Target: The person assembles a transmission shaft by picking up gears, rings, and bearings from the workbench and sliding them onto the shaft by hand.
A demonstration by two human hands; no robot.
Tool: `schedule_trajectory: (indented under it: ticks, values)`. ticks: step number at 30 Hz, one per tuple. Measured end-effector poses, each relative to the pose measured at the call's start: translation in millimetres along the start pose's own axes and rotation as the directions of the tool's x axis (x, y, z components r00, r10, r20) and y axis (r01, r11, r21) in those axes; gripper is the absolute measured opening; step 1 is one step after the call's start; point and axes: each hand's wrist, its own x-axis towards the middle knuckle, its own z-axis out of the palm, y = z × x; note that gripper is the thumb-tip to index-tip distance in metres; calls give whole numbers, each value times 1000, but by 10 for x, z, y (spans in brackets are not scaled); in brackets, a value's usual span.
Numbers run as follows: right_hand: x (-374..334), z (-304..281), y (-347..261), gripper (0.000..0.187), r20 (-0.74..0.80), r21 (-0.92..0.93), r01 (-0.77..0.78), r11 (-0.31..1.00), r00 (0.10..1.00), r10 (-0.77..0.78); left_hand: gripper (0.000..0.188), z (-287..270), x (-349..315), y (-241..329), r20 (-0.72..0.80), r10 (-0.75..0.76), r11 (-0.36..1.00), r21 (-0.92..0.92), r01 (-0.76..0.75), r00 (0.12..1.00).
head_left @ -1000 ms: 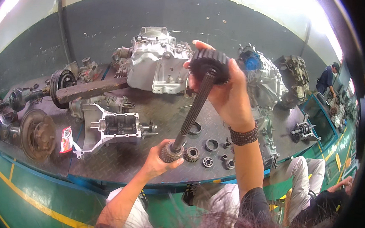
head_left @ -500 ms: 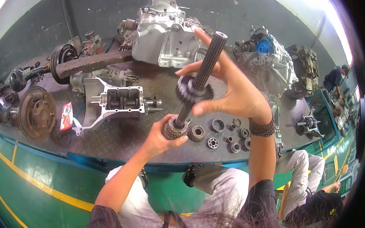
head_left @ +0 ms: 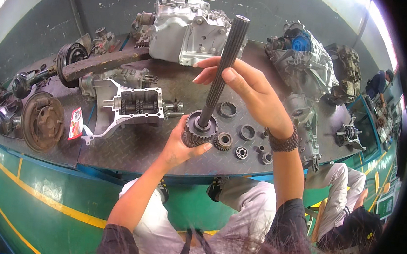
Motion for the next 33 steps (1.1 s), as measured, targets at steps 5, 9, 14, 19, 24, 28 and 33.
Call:
schedule_trajectory:
  ticks: [5, 9, 14, 19, 24, 28, 33]
  values:
    - [-107, 125, 221, 49, 113, -169, -6, 986, 993, 26, 72, -68, -20, -34, -43, 29, 999, 44, -27, 999]
    - [-272, 344, 443, 54, 131, -239, -186, 953, 966, 222, 73, -64, -39, -12, -1, -74, 997, -15, 74, 997]
    - [-359, 335, 583, 50, 112, -81, -149, 986, 981, 157, 69, -12, -34, -66, -21, 13, 1000, 4, -12, 1000]
    - [-420, 323, 604, 64, 158, -104, -150, 983, 974, 165, 82, 20, -43, -111, -29, 3, 1000, 9, -3, 1000]
    - [-480, 423, 670, 69, 107, -212, -111, 971, 985, 136, 90, -50, -10, -235, -20, 72, 997, 28, -71, 997]
    - [-517, 509, 715, 82, 57, -41, -240, 970, 968, 242, 91, -1, -1, -217, -82, 134, 991, 6, -134, 988]
    - [-554, 654, 739, 91, -48, 149, -248, 957, 965, 257, 93, -29, -22, -231, -34, 81, 983, -161, -85, 996]
